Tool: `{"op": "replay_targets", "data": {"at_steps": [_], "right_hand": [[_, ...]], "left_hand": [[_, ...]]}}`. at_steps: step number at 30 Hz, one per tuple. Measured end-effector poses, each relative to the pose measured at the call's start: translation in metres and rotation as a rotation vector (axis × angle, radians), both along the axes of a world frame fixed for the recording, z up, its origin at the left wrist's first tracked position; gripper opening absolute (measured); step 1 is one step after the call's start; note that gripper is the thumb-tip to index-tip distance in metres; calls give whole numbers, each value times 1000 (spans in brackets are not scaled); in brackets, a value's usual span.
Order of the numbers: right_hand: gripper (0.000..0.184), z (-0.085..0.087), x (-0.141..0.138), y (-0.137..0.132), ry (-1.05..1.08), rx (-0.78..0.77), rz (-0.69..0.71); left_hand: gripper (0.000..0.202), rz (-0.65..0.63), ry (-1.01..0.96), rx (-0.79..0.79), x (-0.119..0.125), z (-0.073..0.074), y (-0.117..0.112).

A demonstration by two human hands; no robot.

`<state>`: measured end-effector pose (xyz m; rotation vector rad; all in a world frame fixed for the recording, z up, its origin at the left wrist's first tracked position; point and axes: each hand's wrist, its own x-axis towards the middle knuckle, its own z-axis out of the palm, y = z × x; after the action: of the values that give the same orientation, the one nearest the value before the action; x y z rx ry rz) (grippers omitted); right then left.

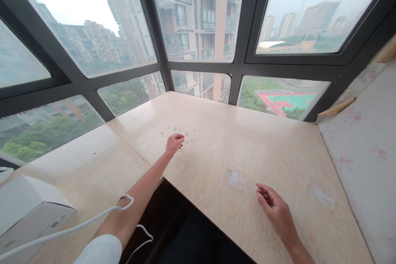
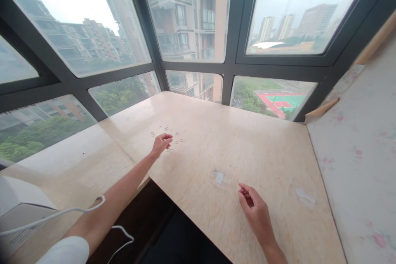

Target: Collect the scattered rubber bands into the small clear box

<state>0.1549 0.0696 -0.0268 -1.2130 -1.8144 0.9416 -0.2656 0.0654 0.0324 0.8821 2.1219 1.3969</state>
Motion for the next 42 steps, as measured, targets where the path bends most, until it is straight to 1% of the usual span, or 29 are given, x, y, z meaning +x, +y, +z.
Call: {"op": "replay_targets", "data": {"at_steps": [3, 6, 9, 13, 18, 21, 26, 30, 33, 36, 42], "right_hand": [[38, 0, -2, -1, -29, 25, -7], [36, 2, -4, -2, -72, 64, -6], [35, 4, -5, -3, -103, 102, -8], [35, 6, -7, -4, -140, 117, -34], [35, 5, -7, -3, -190, 118, -51], [35, 4, -6, -4, -205, 114, -56], [36, 4, -6, -5, -203, 96, -53], [36, 4, -6, -6, -202, 89, -49], [36, 5, -5, -6, -208, 84, -47], [36, 7, -5, -6, -209, 77, -42], [37, 11, -7, -8, -190, 74, -46]], "left_hand": [[20, 12, 11, -78, -44, 11, 3], [24, -10, 7, -187, -78, 17, 4], [27, -42, 14, -281, -100, 19, 10], [28, -113, 11, -383, -116, 18, 27], [28, -219, -33, -532, -122, 11, 50], [28, -258, -18, -575, -120, 5, 60], [25, -295, 70, -581, -116, -1, 69], [23, -315, 89, -554, -113, -3, 69], [22, -331, 55, -515, -111, -1, 64], [20, -356, -12, -451, -110, 4, 56], [19, -390, -164, -282, -110, 23, 43]]}}
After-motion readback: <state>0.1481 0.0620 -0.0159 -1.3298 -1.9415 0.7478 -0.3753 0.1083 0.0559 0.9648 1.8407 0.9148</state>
